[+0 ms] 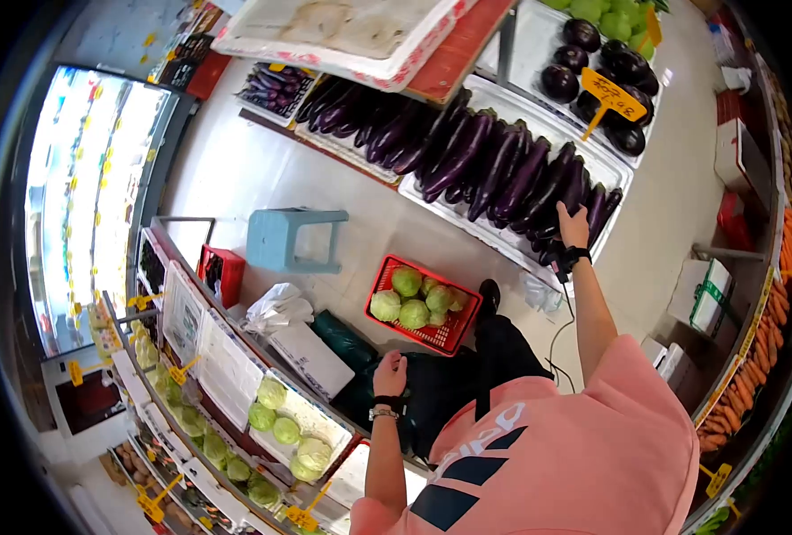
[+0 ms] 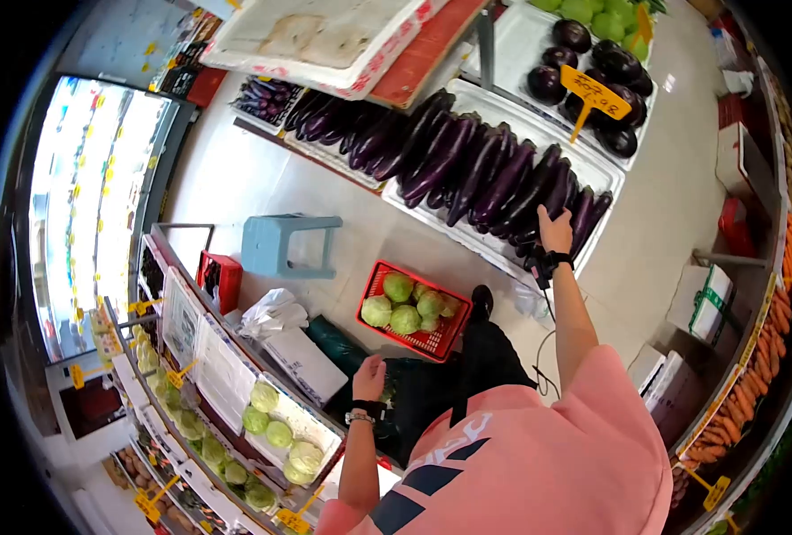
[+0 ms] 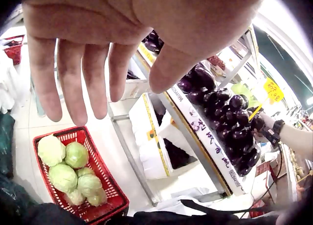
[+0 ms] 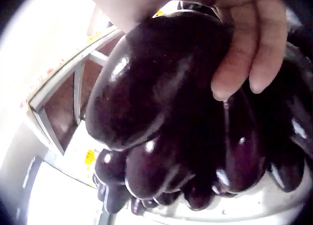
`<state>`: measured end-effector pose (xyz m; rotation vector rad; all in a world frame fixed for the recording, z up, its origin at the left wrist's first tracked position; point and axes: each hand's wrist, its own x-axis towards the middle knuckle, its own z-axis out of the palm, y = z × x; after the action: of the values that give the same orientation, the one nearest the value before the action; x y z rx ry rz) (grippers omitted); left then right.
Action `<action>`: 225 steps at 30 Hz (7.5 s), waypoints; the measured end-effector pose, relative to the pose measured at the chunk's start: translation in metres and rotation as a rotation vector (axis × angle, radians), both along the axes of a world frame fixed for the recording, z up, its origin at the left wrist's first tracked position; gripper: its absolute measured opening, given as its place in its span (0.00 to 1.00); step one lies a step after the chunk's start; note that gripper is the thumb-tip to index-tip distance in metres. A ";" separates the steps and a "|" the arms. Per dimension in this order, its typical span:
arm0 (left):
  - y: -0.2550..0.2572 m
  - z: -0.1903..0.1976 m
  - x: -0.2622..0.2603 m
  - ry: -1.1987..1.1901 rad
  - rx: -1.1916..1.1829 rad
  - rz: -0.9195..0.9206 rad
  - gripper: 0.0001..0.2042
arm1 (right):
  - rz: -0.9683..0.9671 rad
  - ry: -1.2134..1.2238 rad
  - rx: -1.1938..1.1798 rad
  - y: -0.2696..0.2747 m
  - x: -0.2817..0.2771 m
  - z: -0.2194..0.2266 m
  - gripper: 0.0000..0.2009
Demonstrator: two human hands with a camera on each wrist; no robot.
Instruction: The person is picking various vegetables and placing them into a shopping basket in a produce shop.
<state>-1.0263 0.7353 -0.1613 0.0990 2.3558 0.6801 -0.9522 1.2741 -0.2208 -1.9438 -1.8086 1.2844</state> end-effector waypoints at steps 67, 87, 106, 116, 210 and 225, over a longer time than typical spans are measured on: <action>0.031 -0.031 -0.488 0.349 0.287 -0.702 0.15 | -1.020 0.956 -0.106 -0.487 0.055 0.032 0.23; 0.042 0.051 -0.493 0.026 0.229 -1.051 0.16 | -1.403 1.184 -0.146 -0.613 -0.077 -0.053 0.20; 0.132 -0.148 -0.396 -0.232 -0.190 -2.702 0.14 | -1.815 0.948 0.066 -0.584 -0.250 -0.231 0.25; -0.069 -0.392 -0.532 -0.143 -1.153 -3.111 0.20 | -1.781 0.589 0.208 -0.546 -0.289 -0.428 0.31; 0.308 -0.040 -0.727 -0.523 1.378 -0.641 0.25 | -0.485 0.144 0.652 -0.570 -0.439 -0.042 0.15; 0.112 -0.099 -0.538 -0.948 1.067 -1.689 0.31 | -0.965 0.912 0.415 -0.544 -0.441 -0.059 0.34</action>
<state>-1.5645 0.8475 -0.2608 1.5375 0.3124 0.6594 -1.3934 0.7305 -0.2796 -1.3063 -0.4996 1.0207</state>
